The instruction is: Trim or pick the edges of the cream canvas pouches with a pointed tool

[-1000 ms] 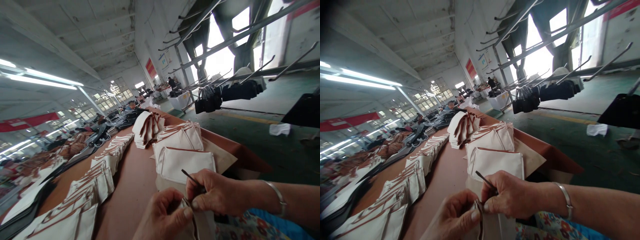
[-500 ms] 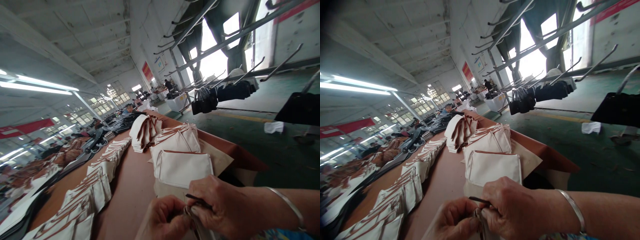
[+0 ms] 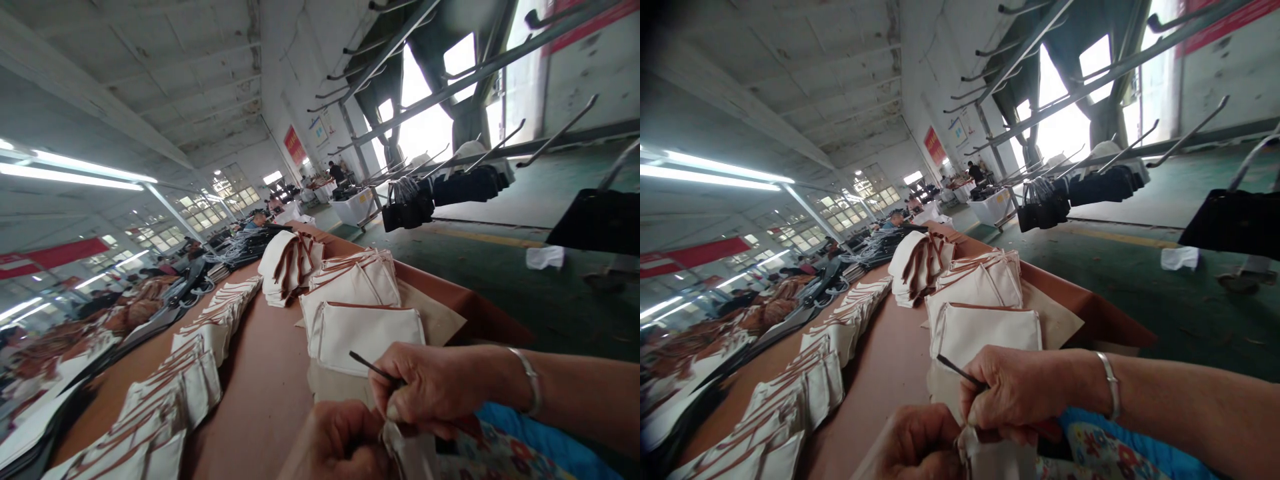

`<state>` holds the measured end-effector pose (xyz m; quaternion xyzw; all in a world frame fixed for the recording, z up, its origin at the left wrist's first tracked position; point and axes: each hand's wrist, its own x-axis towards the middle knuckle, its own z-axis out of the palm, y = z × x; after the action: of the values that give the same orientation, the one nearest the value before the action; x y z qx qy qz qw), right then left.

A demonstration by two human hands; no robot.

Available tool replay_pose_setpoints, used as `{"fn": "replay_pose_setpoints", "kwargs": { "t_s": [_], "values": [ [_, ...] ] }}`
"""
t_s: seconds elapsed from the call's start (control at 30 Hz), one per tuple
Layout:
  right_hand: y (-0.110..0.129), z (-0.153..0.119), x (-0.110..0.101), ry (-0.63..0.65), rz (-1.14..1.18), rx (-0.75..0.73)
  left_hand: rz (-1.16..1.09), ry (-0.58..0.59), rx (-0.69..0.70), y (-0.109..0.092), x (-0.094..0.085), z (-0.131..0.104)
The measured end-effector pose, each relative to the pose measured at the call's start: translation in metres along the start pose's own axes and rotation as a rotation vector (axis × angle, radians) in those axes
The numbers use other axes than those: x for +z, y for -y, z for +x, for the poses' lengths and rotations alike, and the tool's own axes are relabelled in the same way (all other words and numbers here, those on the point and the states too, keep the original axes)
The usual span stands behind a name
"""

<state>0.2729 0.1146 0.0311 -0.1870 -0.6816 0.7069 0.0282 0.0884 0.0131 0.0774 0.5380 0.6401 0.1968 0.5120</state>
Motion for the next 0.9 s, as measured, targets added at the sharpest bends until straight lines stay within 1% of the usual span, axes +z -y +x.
{"fn": "replay_pose_setpoints", "kwargs": {
  "t_s": [0.1, 0.2, 0.3, 0.43, 0.47, 0.53, 0.6, 0.63, 0.67, 0.73, 0.8, 0.83, 0.87, 0.9],
  "values": [
    [-0.003, 0.0, -0.002, -0.105, 0.006, -0.074, 0.074, -0.159, 0.016, 0.0, 0.003, 0.004],
    [-0.001, -0.004, 0.0, -0.159, -0.002, -0.123, 0.05, -0.234, 0.052, 0.001, 0.006, 0.009],
    [0.006, -0.005, 0.002, -0.188, -0.076, -0.149, 0.025, -0.262, 0.073, 0.005, 0.005, 0.015],
    [0.016, -0.003, 0.003, -0.193, -0.186, -0.019, -0.056, -0.234, 0.105, 0.012, 0.0, 0.02],
    [0.017, -0.003, 0.005, -0.226, -0.232, -0.028, -0.058, -0.24, 0.118, 0.013, -0.001, 0.021],
    [0.018, -0.001, 0.009, -0.347, -0.387, -0.148, -0.016, -0.278, 0.151, 0.012, 0.001, 0.022],
    [0.015, 0.0, 0.015, -0.494, -0.609, -0.302, 0.033, -0.325, 0.187, 0.011, 0.006, 0.023],
    [0.013, 0.001, 0.018, -0.55, -0.722, -0.353, 0.048, -0.342, 0.204, 0.01, 0.009, 0.025],
    [0.01, 0.002, 0.021, -0.58, -0.824, -0.386, 0.054, -0.358, 0.222, 0.01, 0.013, 0.026],
    [0.006, 0.003, 0.024, -0.583, -0.979, -0.415, 0.034, -0.382, 0.264, 0.01, 0.02, 0.029],
    [0.003, 0.005, 0.022, -0.562, -1.015, -0.405, 0.005, -0.419, 0.27, 0.013, 0.023, 0.031],
    [0.003, 0.006, 0.02, -0.547, -0.96, -0.379, -0.01, -0.433, 0.258, 0.015, 0.024, 0.031],
    [0.003, 0.006, 0.016, -0.508, -0.849, -0.322, -0.032, -0.431, 0.237, 0.017, 0.024, 0.031],
    [0.004, 0.007, 0.011, -0.447, -0.696, -0.234, -0.064, -0.409, 0.212, 0.019, 0.023, 0.03]
  ]
}}
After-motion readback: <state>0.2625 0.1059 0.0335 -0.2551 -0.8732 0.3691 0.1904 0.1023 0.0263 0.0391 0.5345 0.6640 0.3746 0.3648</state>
